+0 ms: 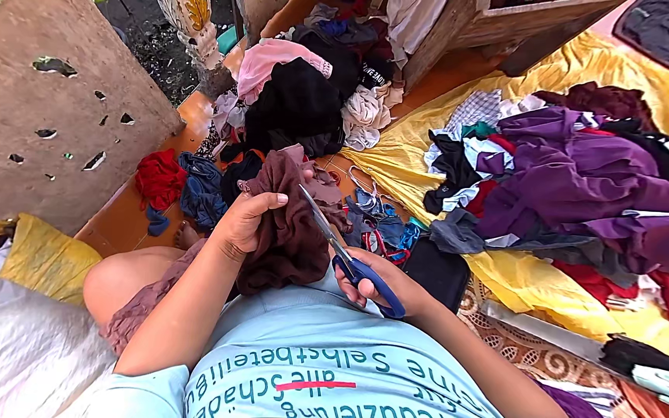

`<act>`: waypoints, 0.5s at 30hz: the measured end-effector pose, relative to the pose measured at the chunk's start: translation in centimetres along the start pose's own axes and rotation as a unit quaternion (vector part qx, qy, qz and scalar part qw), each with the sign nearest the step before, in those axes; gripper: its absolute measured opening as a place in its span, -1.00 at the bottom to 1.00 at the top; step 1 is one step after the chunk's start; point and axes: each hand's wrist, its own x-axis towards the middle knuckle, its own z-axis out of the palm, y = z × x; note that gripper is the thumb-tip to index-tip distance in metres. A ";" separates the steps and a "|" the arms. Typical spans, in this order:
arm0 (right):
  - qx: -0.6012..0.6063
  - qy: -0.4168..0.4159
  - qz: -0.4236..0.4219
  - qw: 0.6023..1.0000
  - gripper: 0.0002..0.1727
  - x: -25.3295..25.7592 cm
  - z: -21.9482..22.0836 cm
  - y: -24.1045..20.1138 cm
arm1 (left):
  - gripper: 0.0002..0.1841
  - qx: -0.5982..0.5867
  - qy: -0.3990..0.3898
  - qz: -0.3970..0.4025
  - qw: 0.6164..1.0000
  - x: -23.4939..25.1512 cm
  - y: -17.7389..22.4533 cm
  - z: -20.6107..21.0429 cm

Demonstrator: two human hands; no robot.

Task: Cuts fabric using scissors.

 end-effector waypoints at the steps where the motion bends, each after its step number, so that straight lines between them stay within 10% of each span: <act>1: 0.005 0.001 0.000 1.000 -0.45 -0.1 0.0 0.0 | -0.83 0.007 0.008 0.007 1.000 0.0 0.1 0.0; 15: -0.019 -0.042 -0.050 0.998 -0.34 0.6 0.5 0.4 | -0.77 0.005 -0.031 0.014 0.999 -0.7 -0.2 0.0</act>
